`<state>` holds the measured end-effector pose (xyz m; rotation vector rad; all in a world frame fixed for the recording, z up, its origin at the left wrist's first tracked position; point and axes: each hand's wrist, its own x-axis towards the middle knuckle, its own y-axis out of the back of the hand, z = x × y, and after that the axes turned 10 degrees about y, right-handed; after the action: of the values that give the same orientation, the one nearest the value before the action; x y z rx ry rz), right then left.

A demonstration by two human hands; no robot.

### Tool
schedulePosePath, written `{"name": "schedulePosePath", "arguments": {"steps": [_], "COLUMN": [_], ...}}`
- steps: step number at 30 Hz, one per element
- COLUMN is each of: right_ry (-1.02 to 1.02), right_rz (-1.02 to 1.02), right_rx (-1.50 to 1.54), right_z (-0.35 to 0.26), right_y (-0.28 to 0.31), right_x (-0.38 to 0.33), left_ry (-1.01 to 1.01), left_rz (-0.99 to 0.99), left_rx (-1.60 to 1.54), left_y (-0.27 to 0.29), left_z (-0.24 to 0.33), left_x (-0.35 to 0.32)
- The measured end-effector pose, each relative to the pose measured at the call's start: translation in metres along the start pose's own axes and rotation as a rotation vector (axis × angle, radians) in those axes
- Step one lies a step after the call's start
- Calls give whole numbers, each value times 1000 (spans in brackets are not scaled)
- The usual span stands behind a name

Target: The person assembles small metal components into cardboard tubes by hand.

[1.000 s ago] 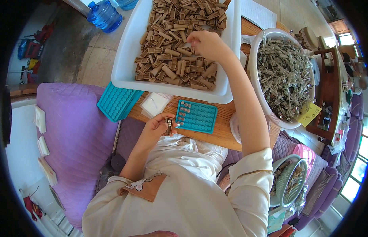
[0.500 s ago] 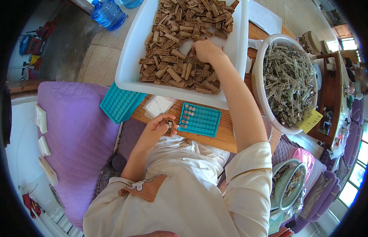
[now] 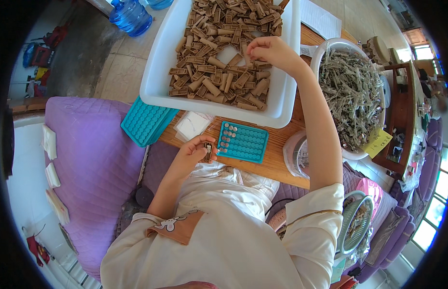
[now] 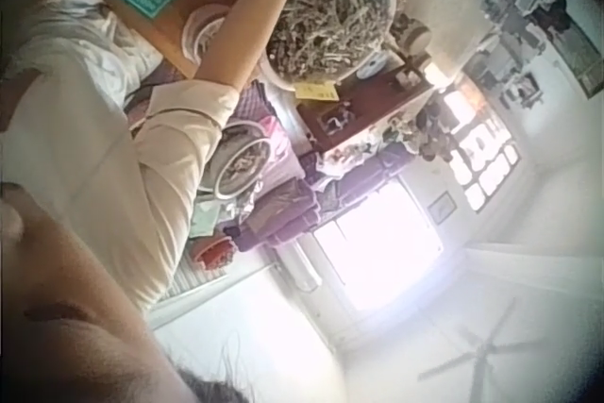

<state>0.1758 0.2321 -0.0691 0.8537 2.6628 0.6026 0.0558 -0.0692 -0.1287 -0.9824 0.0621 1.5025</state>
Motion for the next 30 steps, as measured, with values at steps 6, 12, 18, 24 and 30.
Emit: {"name": "schedulePosePath", "arguments": {"steps": [6, 12, 18, 24, 30], "right_ry": [94, 106, 151, 158, 136], "right_rz": [-84, -52, 150, 346, 472], "right_rx": [815, 1014, 1011, 828, 919], "right_z": [10, -5, -28, -47, -61], "right_y": [-6, -16, -34, -95, -148], "right_x": [-16, -36, -66, -125, -167], "left_ry": [1, -15, -36, -206, -310], "left_rz": [7, 17, 37, 65, 69], "left_rx": [-19, 5, -110, -389, -400], "left_y": [-1, -2, -15, -30, -49], "left_z": [-2, 0, 5, 9, 9], "left_x": [-3, -5, -17, -16, -17]}}
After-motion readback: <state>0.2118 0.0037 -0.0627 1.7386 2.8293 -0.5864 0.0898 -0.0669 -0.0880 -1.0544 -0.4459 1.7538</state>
